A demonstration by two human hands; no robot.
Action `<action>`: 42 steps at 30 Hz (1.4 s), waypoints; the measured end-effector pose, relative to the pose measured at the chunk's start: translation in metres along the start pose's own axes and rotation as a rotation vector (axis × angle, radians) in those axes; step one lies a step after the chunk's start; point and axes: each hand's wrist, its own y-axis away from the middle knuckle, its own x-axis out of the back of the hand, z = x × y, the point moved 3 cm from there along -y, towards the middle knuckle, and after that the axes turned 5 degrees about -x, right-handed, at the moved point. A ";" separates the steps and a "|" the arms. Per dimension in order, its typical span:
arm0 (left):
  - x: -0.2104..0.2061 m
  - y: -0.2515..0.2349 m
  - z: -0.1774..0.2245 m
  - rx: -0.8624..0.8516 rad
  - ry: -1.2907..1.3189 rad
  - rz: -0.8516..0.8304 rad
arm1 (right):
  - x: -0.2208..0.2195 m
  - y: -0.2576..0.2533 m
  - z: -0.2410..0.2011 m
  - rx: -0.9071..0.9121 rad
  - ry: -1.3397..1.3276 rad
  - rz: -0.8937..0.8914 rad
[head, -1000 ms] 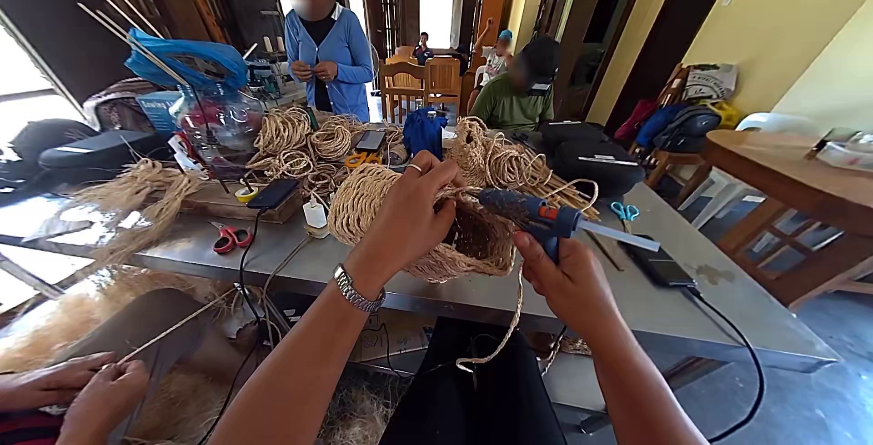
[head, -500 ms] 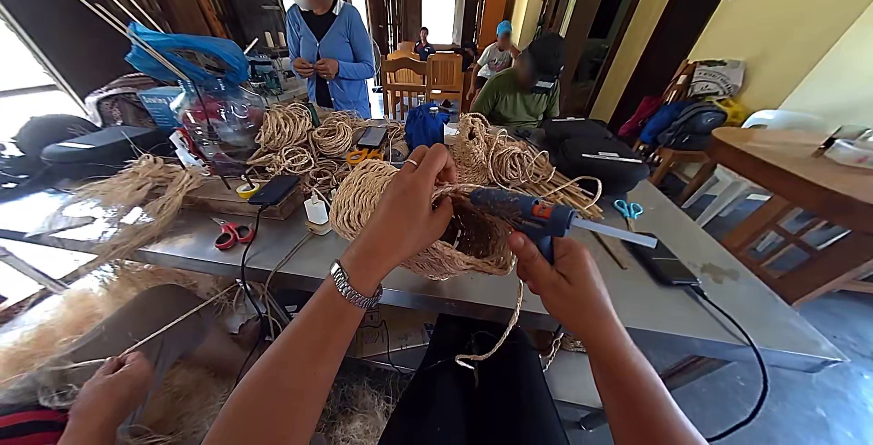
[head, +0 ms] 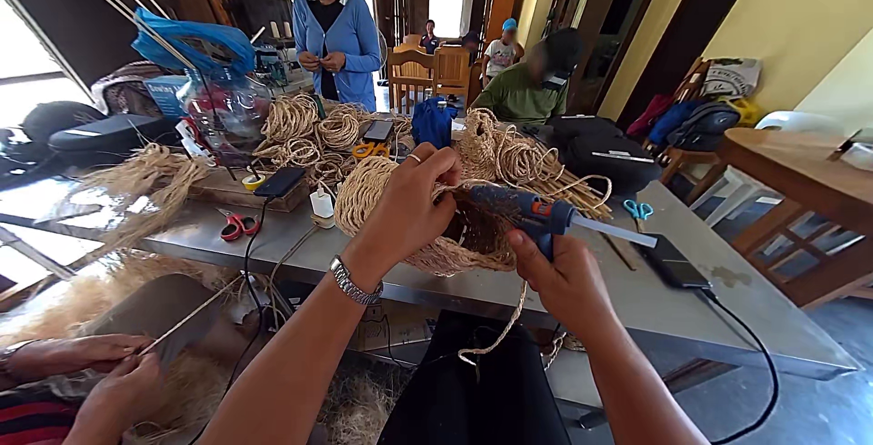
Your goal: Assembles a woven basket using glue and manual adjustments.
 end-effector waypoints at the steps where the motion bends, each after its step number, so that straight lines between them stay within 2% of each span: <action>1: 0.001 0.001 -0.001 0.002 0.004 -0.001 | 0.000 0.000 0.000 0.006 0.008 0.002; 21: -0.001 -0.002 0.004 -0.049 -0.033 -0.049 | -0.002 0.009 -0.003 0.054 0.087 0.073; 26: -0.003 -0.005 0.009 -0.061 -0.043 -0.070 | 0.004 0.013 0.002 0.051 -0.003 0.082; 34: -0.008 -0.010 0.012 -0.062 -0.063 -0.089 | 0.016 0.014 0.005 -0.050 -0.132 0.039; 42: -0.013 -0.013 0.011 -0.076 -0.059 -0.083 | 0.022 0.017 0.014 -0.053 -0.051 0.084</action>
